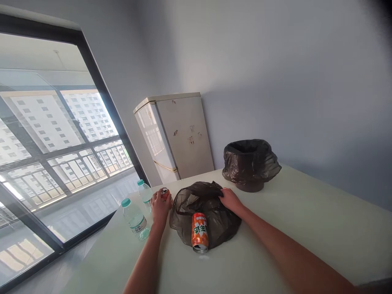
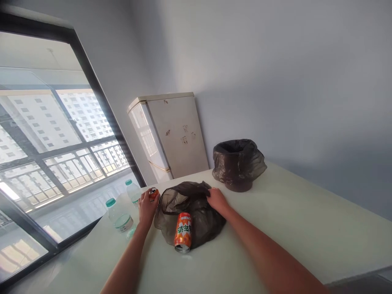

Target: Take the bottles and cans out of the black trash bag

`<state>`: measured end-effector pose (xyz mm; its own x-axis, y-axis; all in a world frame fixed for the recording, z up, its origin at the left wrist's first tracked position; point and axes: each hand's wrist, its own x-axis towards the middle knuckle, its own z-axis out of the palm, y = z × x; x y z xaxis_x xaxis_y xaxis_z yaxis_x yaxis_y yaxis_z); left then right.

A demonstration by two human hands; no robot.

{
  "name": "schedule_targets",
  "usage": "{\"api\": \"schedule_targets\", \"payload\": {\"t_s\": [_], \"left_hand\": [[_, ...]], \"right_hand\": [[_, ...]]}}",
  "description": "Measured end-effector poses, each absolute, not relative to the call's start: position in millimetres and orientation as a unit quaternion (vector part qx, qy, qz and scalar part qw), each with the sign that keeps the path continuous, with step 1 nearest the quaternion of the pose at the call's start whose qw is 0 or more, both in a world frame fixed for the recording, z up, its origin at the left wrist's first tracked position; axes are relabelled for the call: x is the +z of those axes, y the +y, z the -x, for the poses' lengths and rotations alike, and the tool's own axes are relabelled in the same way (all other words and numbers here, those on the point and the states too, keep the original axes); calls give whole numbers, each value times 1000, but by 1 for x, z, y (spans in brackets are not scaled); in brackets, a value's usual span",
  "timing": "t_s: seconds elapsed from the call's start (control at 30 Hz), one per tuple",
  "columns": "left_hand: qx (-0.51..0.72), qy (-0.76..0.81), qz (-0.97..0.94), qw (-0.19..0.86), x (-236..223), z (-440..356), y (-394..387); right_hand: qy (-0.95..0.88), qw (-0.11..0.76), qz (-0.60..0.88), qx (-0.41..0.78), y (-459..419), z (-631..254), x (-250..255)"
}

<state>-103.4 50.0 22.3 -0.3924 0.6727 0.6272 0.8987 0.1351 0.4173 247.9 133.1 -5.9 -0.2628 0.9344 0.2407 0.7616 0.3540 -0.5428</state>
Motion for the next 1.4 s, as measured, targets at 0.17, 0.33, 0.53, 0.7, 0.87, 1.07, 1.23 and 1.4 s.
{"api": "schedule_targets", "payload": {"t_s": [0.17,0.33,0.53,0.7,0.87,1.07,1.23,1.4], "left_hand": [[-375,-761,515,120,20,102,49],[-383,-749,517,160,33,90,40],[-462,-637,581,208,62,34,22],[-343,-437,830,44,78,-12,1],[-312,-253,913,-69,94,-31,-18],[-141,-280,942,-122,78,-51,-18],[-178,-285,934,-126,75,-42,-11],[-261,-339,897,-110,82,-20,-1]], "right_hand": [[-781,271,539,162,132,-248,-5],[-775,286,540,162,131,-248,-4],[-772,289,542,167,131,-248,-4],[-762,289,553,173,130,-248,-3],[-763,298,546,176,127,-249,-1],[-781,291,524,175,122,-249,6],[-783,285,527,169,123,-249,5],[-781,287,528,169,127,-250,1]]}}
